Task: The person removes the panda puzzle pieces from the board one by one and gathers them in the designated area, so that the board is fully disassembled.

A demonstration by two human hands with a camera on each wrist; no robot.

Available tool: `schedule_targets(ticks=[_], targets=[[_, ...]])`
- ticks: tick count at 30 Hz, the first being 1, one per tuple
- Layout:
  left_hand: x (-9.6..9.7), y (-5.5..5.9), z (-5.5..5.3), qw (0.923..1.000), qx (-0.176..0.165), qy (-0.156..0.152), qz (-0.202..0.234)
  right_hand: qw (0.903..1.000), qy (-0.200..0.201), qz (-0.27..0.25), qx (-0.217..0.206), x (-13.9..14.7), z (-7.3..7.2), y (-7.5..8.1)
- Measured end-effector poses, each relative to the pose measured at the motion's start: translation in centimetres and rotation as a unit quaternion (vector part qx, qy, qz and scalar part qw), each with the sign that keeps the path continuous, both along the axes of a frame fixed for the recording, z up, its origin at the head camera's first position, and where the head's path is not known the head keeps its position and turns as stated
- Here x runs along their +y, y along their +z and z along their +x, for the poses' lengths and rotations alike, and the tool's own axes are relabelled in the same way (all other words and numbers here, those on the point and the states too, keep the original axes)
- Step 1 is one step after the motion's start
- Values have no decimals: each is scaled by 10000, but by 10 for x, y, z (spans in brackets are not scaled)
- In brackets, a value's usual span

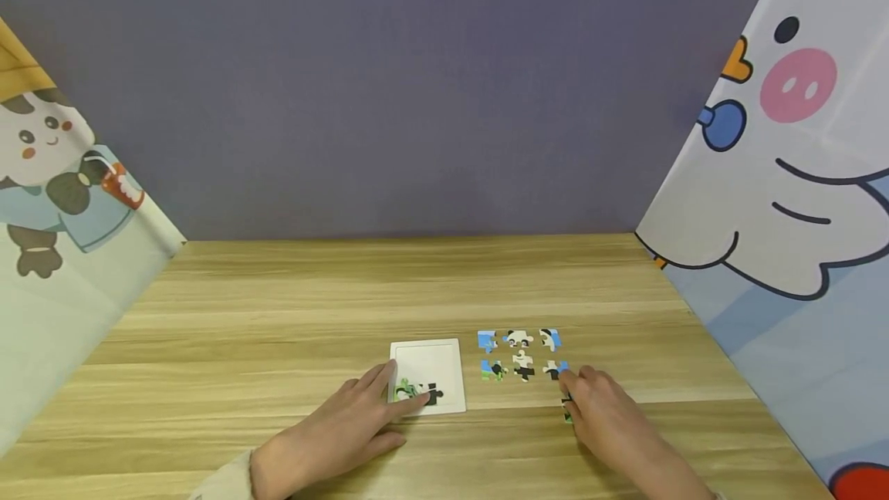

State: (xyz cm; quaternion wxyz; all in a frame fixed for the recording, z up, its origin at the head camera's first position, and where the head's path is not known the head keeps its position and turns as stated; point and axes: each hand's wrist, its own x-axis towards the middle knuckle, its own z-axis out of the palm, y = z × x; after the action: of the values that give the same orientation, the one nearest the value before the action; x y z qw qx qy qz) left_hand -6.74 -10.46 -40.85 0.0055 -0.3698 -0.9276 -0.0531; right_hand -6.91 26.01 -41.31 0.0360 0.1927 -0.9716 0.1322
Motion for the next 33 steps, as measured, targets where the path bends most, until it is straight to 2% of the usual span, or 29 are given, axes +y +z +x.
schedule_targets(ticks=[11, 16, 23, 28, 33], targets=[[-1, 0, -1, 9999, 90, 12, -67, 9993, 151, 138, 328, -25, -11, 24], [-2, 0, -1, 9998, 166, 13, -110, 9981, 439, 27, 428, -42, -13, 25], [-3, 1, -2, 9996, 228, 13, -161, 9907, 1063, -21, 854, -75, -20, 27], [-1, 0, -2, 9995, 243, -10, -207, 9875, 1401, -29, 721, -103, -26, 29], [1, -2, -1, 9994, 222, -13, -274, 9818, 1886, -218, -96, -127, -34, 26]])
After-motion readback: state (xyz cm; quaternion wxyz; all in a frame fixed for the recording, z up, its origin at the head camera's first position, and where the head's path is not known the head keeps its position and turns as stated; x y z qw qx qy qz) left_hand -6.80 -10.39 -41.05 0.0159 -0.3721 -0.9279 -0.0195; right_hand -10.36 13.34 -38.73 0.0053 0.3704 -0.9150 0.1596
